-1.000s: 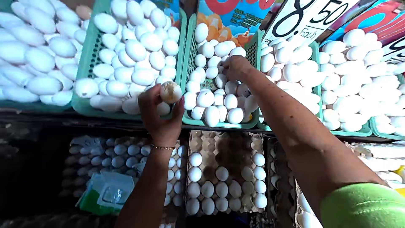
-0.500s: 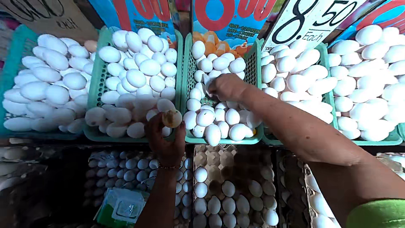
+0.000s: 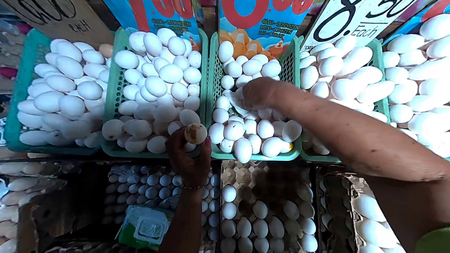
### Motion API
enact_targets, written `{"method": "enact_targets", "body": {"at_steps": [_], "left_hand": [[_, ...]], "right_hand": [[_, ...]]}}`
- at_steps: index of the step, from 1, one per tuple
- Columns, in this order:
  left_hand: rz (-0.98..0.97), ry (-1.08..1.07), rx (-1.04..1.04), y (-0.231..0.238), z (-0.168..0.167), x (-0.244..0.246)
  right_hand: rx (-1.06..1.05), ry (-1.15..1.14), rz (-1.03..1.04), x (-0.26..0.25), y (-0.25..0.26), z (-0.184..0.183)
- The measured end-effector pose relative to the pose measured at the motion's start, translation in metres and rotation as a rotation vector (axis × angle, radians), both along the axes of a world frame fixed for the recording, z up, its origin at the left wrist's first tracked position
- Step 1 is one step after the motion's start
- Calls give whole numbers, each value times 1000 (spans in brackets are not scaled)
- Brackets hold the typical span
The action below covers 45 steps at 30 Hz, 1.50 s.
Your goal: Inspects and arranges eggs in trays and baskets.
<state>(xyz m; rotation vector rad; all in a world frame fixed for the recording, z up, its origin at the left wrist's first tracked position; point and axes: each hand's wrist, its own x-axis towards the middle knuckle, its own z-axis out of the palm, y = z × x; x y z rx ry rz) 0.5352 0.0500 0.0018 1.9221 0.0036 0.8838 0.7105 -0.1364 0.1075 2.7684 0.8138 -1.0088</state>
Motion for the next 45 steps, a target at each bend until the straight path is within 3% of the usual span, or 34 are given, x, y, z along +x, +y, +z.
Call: {"method": "enact_targets", "body": {"at_steps": [4, 7, 11, 15, 29, 34, 39, 45], "left_hand": [[-15, -13, -20, 1, -1, 1], [-16, -15, -17, 0, -1, 1], [-19, -21, -32, 0, -2, 1], [-27, -32, -25, 1, -2, 2], [27, -24, -20, -1, -2, 2], [18, -23, -31, -1, -3, 2], [16, -30, -32, -1, -2, 2], [5, -37, -41, 0, -1, 2]], "right_hand": [[134, -60, 166, 25, -24, 17], [259, -60, 259, 15, -18, -10], [45, -48, 225, -6, 9, -39], [-94, -94, 240, -14, 21, -42], [-105, -64, 275, -3, 17, -53], [61, 43, 207, 5, 19, -59], [235, -22, 107, 10, 7, -58], [571, -272, -52, 35, -37, -3]]}}
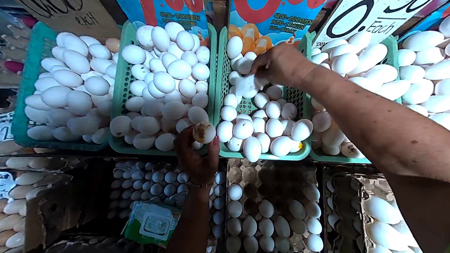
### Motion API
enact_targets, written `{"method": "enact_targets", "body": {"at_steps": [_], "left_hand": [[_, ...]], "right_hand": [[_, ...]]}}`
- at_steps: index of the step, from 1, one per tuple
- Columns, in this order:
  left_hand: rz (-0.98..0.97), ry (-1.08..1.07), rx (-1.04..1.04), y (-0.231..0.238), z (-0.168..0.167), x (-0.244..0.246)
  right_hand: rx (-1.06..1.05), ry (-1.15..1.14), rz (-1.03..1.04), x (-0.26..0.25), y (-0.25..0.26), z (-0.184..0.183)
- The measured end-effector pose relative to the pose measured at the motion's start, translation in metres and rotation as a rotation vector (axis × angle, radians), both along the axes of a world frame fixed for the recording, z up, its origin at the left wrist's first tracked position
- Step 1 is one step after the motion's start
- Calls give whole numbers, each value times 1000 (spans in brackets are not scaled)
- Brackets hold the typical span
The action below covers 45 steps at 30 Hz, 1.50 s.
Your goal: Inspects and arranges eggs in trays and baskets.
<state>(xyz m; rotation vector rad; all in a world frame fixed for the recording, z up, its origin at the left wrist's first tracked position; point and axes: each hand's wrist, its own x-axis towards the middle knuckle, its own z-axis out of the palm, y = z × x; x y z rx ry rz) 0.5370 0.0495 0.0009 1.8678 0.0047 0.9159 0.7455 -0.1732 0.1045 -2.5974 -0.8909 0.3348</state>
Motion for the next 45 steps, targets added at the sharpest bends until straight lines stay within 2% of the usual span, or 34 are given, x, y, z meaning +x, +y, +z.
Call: {"method": "enact_targets", "body": {"at_steps": [4, 8, 11, 16, 19, 26, 31, 35, 37, 42, 45], "left_hand": [[-8, 7, -8, 0, 0, 0], [-19, 4, 7, 1, 0, -1], [-15, -3, 9, 2, -1, -1], [-13, -18, -15, 1, -2, 0], [-6, -16, -20, 0, -3, 0], [21, -38, 24, 0, -2, 1], [30, -28, 32, -1, -1, 1], [17, -19, 23, 1, 0, 0], [1, -6, 23, 2, 2, -1], [-16, -13, 9, -3, 13, -4], [-25, -4, -1, -4, 24, -10]], "right_hand": [[94, -34, -31, -4, -16, -1], [-213, 96, 69, -23, 3, -3], [-272, 188, 156, -26, 19, -12], [-527, 213, 221, -33, 46, -37], [-570, 184, 243, -37, 50, -44], [-464, 120, 76, -24, 33, -30], [-221, 245, 131, -26, 22, -34], [39, 123, 25, -28, 1, -17], [-56, 81, -2, -26, -7, -16], [-458, 272, -20, -44, 22, -34], [-467, 251, -78, -45, 38, -31]]}}
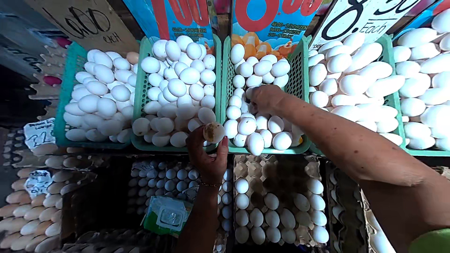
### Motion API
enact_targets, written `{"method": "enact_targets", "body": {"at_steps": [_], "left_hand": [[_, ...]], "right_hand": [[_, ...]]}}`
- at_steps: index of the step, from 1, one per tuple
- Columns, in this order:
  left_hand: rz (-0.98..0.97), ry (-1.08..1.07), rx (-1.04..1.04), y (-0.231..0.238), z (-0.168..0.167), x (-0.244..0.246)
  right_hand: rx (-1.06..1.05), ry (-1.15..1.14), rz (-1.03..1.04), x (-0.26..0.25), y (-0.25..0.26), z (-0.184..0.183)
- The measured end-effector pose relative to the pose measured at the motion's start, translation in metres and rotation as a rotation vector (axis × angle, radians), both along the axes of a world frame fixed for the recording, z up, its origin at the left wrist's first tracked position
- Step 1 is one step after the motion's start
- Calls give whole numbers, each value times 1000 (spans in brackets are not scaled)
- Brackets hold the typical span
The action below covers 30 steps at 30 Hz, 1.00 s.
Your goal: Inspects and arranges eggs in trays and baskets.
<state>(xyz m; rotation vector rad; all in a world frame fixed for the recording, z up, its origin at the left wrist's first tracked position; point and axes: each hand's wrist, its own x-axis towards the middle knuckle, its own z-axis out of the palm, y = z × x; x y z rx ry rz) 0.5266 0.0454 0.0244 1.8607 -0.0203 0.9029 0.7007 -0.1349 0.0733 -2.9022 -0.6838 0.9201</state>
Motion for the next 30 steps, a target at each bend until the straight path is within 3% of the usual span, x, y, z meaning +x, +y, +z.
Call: {"method": "enact_targets", "body": {"at_steps": [4, 9, 18, 25, 30], "left_hand": [[-37, 21, -79, 15, 11, -21], [-1, 70, -97, 46, 7, -58], [99, 127, -145, 60, 2, -86], [78, 92, -197, 53, 8, -85], [78, 80, -205, 55, 11, -87]], "right_hand": [[89, -195, -42, 20, -18, 41], [147, -384, -7, 11, -80, 95], [336, -510, -8, -46, -185, 102], [413, -483, -28, -59, -171, 105], [346, -435, 14, -52, -143, 111]]}}
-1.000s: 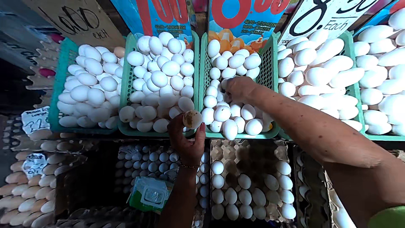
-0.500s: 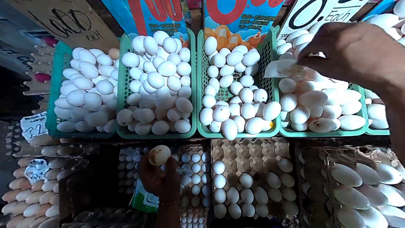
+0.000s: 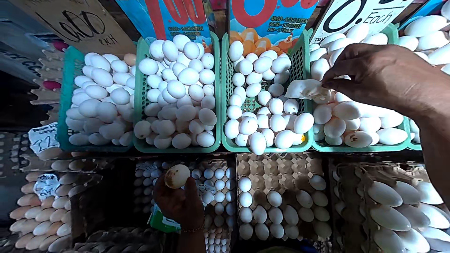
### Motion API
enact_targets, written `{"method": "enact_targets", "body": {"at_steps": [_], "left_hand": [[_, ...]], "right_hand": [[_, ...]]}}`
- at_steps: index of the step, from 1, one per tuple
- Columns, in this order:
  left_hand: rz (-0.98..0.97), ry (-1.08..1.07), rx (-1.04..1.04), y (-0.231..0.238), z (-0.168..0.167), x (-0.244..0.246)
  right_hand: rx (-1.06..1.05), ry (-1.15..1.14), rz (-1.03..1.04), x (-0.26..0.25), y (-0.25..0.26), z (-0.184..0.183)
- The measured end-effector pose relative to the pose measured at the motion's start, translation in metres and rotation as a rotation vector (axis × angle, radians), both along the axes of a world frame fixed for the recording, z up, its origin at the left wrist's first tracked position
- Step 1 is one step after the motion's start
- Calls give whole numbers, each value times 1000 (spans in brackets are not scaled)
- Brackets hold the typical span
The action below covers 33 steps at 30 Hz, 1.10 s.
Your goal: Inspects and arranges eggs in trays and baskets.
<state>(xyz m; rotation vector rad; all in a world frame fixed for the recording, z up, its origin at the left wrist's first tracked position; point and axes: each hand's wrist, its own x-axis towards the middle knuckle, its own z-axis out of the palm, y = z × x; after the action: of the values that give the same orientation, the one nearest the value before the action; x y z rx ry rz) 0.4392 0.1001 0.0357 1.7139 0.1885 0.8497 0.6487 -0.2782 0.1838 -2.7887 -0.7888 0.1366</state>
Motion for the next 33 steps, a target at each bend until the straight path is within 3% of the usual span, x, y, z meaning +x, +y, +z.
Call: {"method": "enact_targets", "body": {"at_steps": [6, 24, 33], "left_hand": [[23, 15, 13, 8, 0, -8], [-8, 31, -52, 4, 9, -22], [-49, 72, -39, -2, 22, -36]], "right_hand": [[-59, 20, -24, 1, 2, -2], [36, 0, -124, -39, -15, -3], [102, -12, -109, -31, 42, -25]]}}
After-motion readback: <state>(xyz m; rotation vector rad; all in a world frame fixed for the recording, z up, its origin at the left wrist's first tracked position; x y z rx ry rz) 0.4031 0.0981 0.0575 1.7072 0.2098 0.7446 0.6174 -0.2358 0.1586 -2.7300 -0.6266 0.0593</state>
